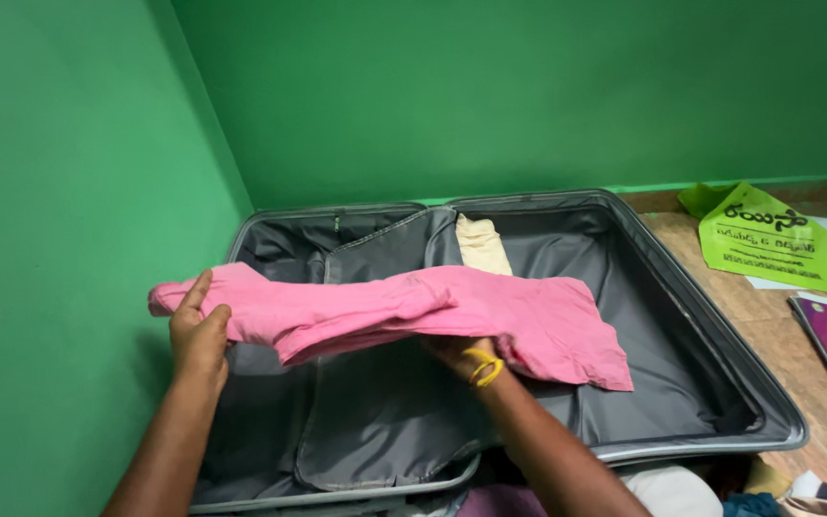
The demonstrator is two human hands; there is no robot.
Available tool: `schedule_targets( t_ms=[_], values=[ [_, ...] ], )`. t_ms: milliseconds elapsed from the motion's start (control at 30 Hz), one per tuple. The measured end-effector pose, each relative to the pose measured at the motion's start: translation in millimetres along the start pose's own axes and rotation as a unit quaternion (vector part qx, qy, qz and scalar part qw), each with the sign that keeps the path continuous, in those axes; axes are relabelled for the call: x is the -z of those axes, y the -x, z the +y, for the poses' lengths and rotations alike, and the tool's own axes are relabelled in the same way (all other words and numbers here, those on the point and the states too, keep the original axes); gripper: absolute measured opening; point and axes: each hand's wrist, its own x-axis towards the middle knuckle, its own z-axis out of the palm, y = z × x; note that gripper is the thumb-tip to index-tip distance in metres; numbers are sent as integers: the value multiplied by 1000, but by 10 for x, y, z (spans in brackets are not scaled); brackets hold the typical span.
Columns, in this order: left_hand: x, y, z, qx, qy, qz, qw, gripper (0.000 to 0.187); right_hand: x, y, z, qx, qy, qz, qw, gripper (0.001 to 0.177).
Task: The person folds pink and cream-colored clothes by hand and places them into a suitcase.
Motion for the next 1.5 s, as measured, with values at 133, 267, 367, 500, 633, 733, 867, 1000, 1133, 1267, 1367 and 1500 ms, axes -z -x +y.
schedule_targets(
  t_ms=[133, 267, 367, 500, 633, 733, 867, 1000, 1133, 1267, 1367, 1500],
  values=[
    [122, 3, -302, 58, 0, 17, 998, 73, -402, 301, -464, 123, -74, 41, 989, 59],
    [284, -13, -539, 60, 24, 28, 998, 72, -409, 545, -775, 244, -87, 81, 963, 58],
    [317, -2, -553, 57, 3, 32, 998, 71, -298, 618, -989, 300, -89, 92, 945, 57],
    [413, 33, -604, 84, 23, 25, 996, 70, -130, 661, -1212, 339, -80, 91, 933, 56],
    [606, -10, -792, 78, -42, 32, 996, 72, 23, 709, -1388, 327, -52, 78, 941, 55],
    [740, 27, -850, 105, -65, 55, 991, 72, 152, 781, -1474, 311, -35, 64, 947, 55],
    [878, 132, -874, 129, -82, 59, 987, 71, 375, 825, -1534, 299, -20, 54, 953, 54],
    [958, 169, -966, 160, -69, 71, 982, 71, 877, 881, -1594, 339, -38, 88, 936, 53],
    [994, 242, -1107, 172, -67, 84, 979, 69, 1784, 928, -1809, 406, -82, 165, 895, 53],
    [1089, 245, -1368, 174, -72, 84, 978, 67, 2405, 872, -2078, 248, -85, 240, 935, 52],
    [1180, 248, -1653, 190, -79, 80, 975, 68, 2477, 816, -2309, 212, -75, 321, 920, 47],
    [1026, 226, -1684, 195, -56, 80, 976, 70, 2501, 890, -2733, 284, 6, 235, 930, 57]
  ],
)
